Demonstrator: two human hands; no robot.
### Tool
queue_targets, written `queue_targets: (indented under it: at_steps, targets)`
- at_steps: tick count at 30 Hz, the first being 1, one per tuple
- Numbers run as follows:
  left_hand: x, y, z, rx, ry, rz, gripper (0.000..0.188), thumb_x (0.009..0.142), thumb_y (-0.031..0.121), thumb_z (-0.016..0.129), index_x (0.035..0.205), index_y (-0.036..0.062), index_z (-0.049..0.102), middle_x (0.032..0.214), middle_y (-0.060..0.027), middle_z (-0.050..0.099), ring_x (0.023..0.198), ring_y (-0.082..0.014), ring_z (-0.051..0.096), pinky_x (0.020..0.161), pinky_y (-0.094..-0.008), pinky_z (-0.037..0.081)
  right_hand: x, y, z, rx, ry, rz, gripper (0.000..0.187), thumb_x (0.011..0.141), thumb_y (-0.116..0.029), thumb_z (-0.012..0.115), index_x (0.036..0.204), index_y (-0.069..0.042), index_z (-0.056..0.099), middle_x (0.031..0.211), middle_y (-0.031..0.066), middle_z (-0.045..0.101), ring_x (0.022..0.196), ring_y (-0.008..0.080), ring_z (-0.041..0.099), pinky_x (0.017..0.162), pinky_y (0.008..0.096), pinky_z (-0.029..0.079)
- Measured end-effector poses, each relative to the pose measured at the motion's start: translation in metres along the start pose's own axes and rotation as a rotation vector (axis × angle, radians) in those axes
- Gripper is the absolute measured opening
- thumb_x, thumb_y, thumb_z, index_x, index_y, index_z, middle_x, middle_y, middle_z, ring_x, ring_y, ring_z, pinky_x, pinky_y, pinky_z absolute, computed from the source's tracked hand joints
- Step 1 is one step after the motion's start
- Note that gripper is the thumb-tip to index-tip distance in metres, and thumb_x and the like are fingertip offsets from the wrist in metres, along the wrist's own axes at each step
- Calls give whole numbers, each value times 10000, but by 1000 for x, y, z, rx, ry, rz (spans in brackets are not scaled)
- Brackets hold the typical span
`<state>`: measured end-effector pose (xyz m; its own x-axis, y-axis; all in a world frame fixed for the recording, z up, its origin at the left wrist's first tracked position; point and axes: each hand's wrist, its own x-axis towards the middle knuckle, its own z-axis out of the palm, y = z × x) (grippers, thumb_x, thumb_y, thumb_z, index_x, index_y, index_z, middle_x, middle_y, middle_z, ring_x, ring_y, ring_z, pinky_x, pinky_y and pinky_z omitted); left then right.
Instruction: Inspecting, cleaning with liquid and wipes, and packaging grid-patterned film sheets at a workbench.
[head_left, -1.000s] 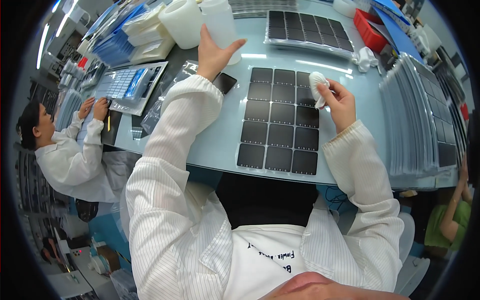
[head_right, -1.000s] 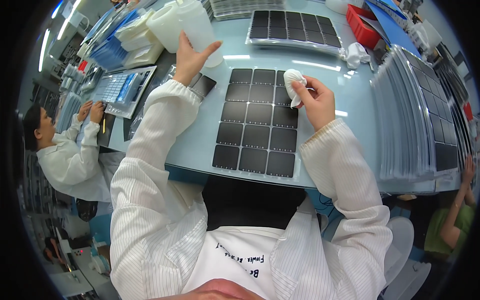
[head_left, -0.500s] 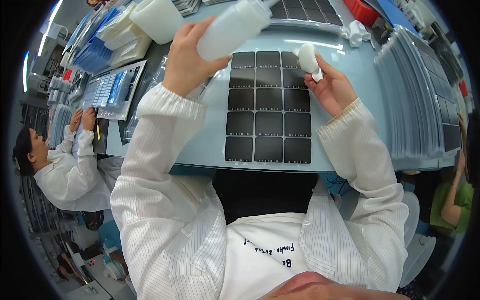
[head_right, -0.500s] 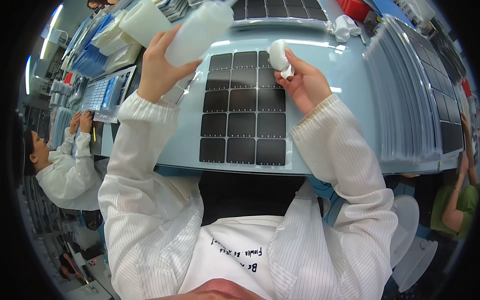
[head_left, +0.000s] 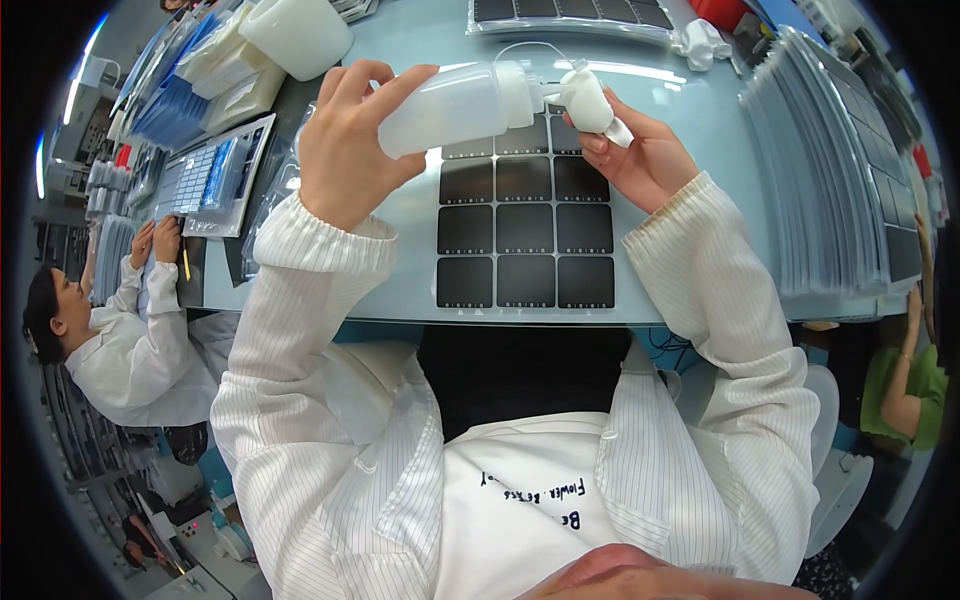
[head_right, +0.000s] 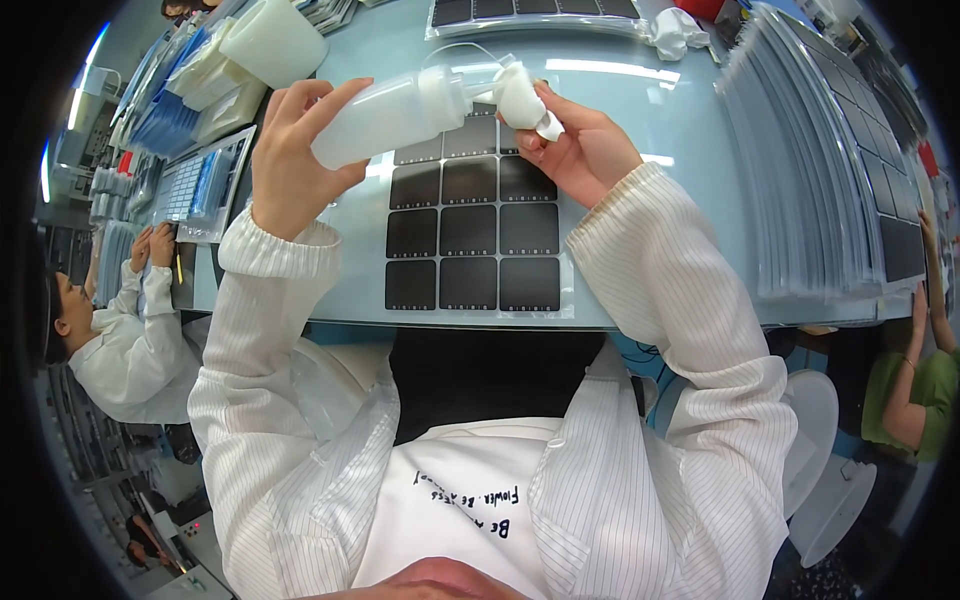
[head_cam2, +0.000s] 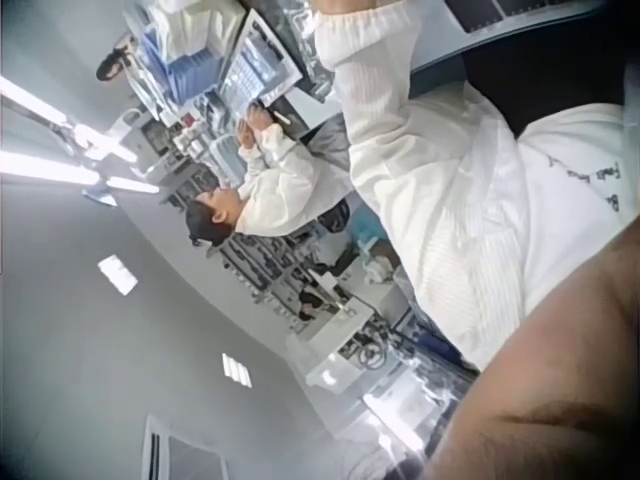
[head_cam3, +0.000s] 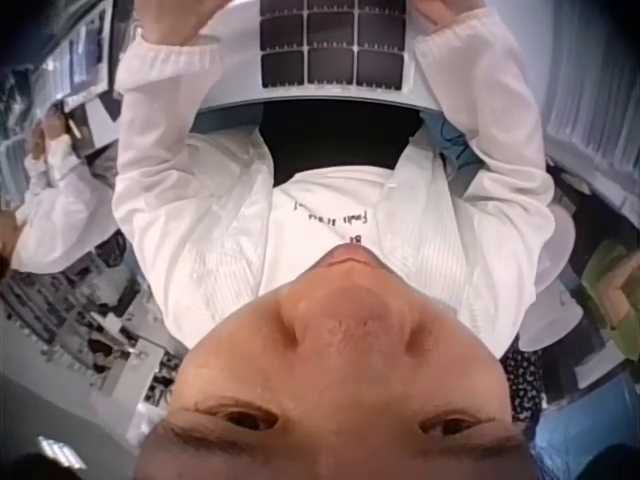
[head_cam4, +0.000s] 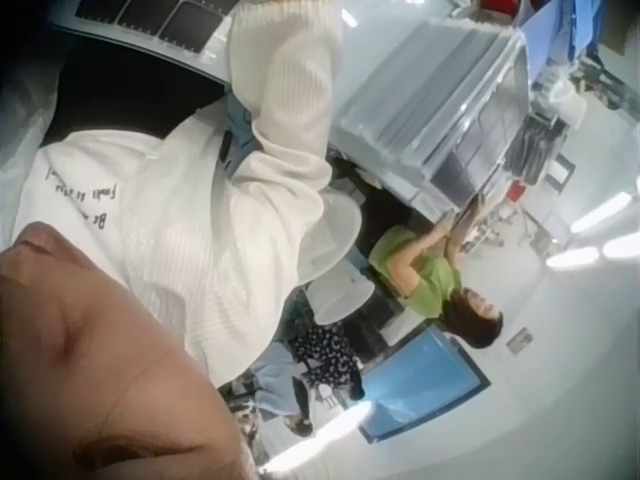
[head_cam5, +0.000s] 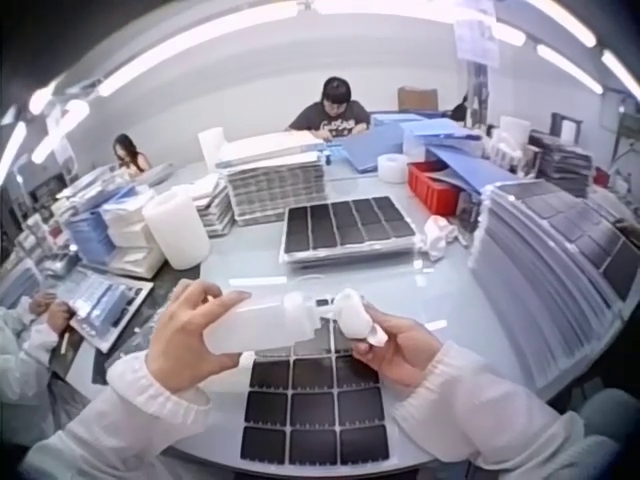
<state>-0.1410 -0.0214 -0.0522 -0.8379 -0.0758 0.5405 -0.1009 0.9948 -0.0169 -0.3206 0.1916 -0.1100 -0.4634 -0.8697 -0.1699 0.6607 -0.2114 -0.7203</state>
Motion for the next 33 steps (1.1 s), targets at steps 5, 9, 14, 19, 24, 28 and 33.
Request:
queue_targets:
  at_steps: [5, 9, 14, 19, 24, 28, 33]
  targets:
    - [5, 2, -8, 96, 71, 53, 645, 532, 55, 802, 1123, 267, 656, 968, -19, 565, 916, -213, 546, 697, -319, 534, 0, 3, 0, -3, 21, 18, 442, 1008, -298, 401, 1332, 1, 361, 1035, 136, 573, 685, 75, 470, 621, 209, 448]
    - [7, 1, -10, 121, 103, 92, 623, 543, 50, 803, 1110, 273, 667, 957, -16, 573, 913, -213, 551, 694, -318, 538, 1, 4, 0, 13, 23, 38, 428, 1008, -296, 403, 1327, -13, 372, 1033, 147, 575, 678, 79, 469, 622, 210, 447]
    - [7, 2, -13, 153, 95, 97, 628, 537, 40, 821, 1099, 281, 677, 931, -15, 575, 895, -207, 562, 688, -309, 548, 1, 6, -1, 17, 14, 50, 420, 1006, -293, 408, 1318, -14, 381, 1036, 152, 577, 674, 79, 467, 617, 208, 444]
    - [8, 2, -14, 160, 96, 94, 628, 531, 43, 836, 1092, 283, 685, 905, -10, 570, 878, -203, 565, 683, -306, 550, 1, 6, -2, 28, 4, 52, 419, 1005, -293, 410, 1311, -7, 385, 1034, 151, 579, 671, 80, 476, 609, 209, 446]
    - [8, 1, -15, 152, 98, 93, 618, 529, 52, 843, 1083, 280, 692, 890, -5, 568, 872, -201, 565, 682, -307, 549, 0, 5, 0, 19, -5, 42, 419, 1005, -293, 409, 1307, -3, 387, 1021, 149, 581, 669, 79, 477, 608, 210, 446]
    - [8, 0, -14, 144, 109, 105, 601, 532, 48, 839, 1073, 270, 699, 878, -4, 569, 868, -199, 564, 687, -307, 550, 1, 6, -2, 18, -19, 37, 421, 1004, -294, 412, 1307, -1, 387, 1020, 146, 583, 669, 77, 476, 612, 210, 449]
    - [8, -1, -12, 128, 110, 111, 609, 537, 45, 833, 1089, 258, 691, 879, -7, 570, 865, -203, 565, 707, -307, 550, -1, 3, 0, 20, 8, 13, 433, 1003, -302, 418, 1311, 0, 383, 1026, 144, 583, 676, 82, 478, 624, 212, 454]
